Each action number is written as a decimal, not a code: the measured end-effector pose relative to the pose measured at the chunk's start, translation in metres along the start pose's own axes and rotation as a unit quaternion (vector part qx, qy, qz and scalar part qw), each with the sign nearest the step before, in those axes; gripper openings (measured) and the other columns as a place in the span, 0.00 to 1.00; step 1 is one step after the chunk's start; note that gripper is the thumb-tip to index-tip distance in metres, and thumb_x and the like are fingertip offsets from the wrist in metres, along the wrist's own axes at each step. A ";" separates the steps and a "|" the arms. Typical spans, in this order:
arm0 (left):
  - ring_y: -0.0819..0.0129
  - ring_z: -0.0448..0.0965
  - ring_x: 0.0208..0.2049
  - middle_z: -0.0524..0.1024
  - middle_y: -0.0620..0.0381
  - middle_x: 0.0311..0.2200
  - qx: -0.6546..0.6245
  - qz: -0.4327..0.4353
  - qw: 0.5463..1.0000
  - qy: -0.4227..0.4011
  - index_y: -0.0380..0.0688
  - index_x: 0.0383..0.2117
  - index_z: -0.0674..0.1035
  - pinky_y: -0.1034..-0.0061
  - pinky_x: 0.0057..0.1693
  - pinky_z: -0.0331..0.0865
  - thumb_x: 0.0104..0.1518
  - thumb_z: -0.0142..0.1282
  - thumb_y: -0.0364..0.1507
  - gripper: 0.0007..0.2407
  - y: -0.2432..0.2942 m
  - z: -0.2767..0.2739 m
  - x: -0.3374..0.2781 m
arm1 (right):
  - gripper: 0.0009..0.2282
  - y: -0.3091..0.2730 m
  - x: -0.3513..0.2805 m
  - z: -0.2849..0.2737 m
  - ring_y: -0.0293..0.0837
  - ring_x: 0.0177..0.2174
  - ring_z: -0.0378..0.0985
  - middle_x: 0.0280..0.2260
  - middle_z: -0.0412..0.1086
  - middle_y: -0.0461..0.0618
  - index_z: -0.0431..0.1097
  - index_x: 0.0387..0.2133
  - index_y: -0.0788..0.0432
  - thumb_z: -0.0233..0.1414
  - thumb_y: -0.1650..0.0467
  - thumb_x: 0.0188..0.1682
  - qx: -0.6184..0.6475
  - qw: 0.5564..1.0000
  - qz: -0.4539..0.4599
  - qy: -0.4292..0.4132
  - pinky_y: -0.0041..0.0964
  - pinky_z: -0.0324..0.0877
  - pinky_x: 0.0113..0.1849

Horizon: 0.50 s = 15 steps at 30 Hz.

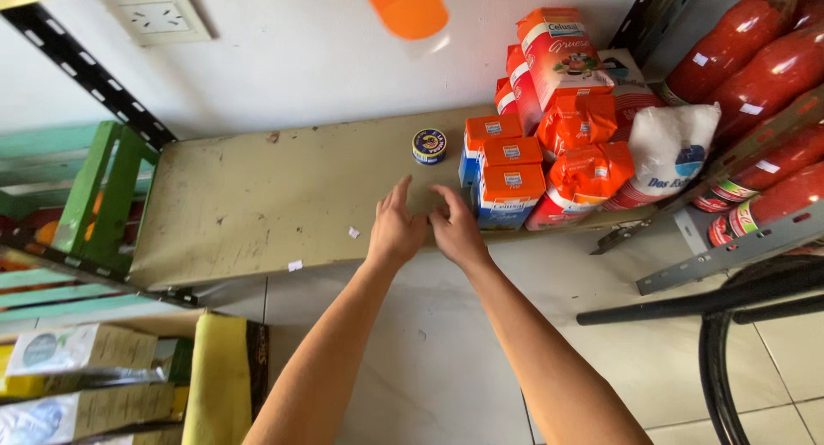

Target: The person organizes various grocery items on a metal shelf by picking up tuna cans, boxes of salt, and bags of flour or sugar from a lower level and arranging them into neat rows.

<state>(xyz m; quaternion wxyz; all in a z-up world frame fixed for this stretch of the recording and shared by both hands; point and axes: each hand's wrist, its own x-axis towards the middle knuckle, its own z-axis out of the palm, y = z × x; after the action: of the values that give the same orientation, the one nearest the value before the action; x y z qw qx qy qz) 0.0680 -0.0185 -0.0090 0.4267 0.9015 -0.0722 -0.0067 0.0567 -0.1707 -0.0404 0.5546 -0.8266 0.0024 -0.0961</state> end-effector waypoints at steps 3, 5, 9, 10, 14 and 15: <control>0.28 0.59 0.74 0.63 0.30 0.73 -0.020 -0.033 0.999 -0.016 0.45 0.79 0.53 0.43 0.79 0.54 0.57 0.56 0.29 0.39 -0.016 0.018 0.067 | 0.30 0.055 0.060 0.019 0.73 0.67 0.60 0.65 0.62 0.74 0.65 0.68 0.57 0.60 0.75 0.48 -0.048 0.994 -0.097 0.025 0.62 0.57 0.67; 0.32 0.58 0.75 0.61 0.33 0.74 -0.015 -0.049 0.998 -0.039 0.48 0.80 0.49 0.44 0.80 0.50 0.57 0.53 0.30 0.40 -0.021 0.019 0.093 | 0.33 0.039 0.065 0.017 0.74 0.70 0.53 0.70 0.53 0.75 0.61 0.71 0.56 0.60 0.75 0.48 -0.074 0.994 -0.078 0.002 0.65 0.52 0.68; 0.47 0.48 0.81 0.52 0.47 0.80 -0.058 -0.126 0.987 -0.081 0.62 0.83 0.40 0.42 0.80 0.31 0.54 0.50 0.37 0.46 -0.017 0.025 0.125 | 0.43 0.032 0.083 0.015 0.76 0.73 0.44 0.72 0.45 0.82 0.46 0.78 0.55 0.61 0.74 0.48 -0.094 0.994 -0.019 -0.046 0.65 0.44 0.72; 0.47 0.48 0.81 0.52 0.47 0.80 -0.059 -0.123 0.987 -0.084 0.62 0.83 0.40 0.42 0.80 0.31 0.54 0.50 0.37 0.46 -0.009 0.027 0.127 | 0.43 0.034 0.090 0.016 0.76 0.73 0.44 0.72 0.45 0.82 0.46 0.78 0.55 0.61 0.74 0.48 -0.096 0.994 -0.018 -0.043 0.65 0.44 0.72; 0.52 0.53 0.80 0.58 0.50 0.78 -0.086 -0.135 0.984 -0.077 0.67 0.82 0.44 0.47 0.81 0.29 0.50 0.50 0.41 0.46 -0.015 0.039 0.116 | 0.44 0.045 0.087 0.024 0.71 0.71 0.54 0.71 0.52 0.76 0.48 0.77 0.59 0.61 0.72 0.44 -0.104 0.992 -0.066 -0.026 0.57 0.51 0.71; 0.55 0.52 0.80 0.57 0.52 0.79 -0.099 -0.134 0.984 -0.068 0.68 0.82 0.47 0.48 0.81 0.32 0.49 0.51 0.41 0.46 -0.020 0.042 0.114 | 0.42 0.045 0.086 0.022 0.71 0.70 0.57 0.70 0.54 0.74 0.52 0.75 0.61 0.61 0.72 0.44 -0.088 0.993 -0.079 -0.009 0.56 0.53 0.70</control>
<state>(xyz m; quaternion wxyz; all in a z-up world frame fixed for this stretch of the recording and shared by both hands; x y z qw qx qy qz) 0.1798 -0.0538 -0.0461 0.5033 0.8537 0.0216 -0.1323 0.1490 -0.1773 -0.0761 0.4700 -0.8708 -0.0599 -0.1313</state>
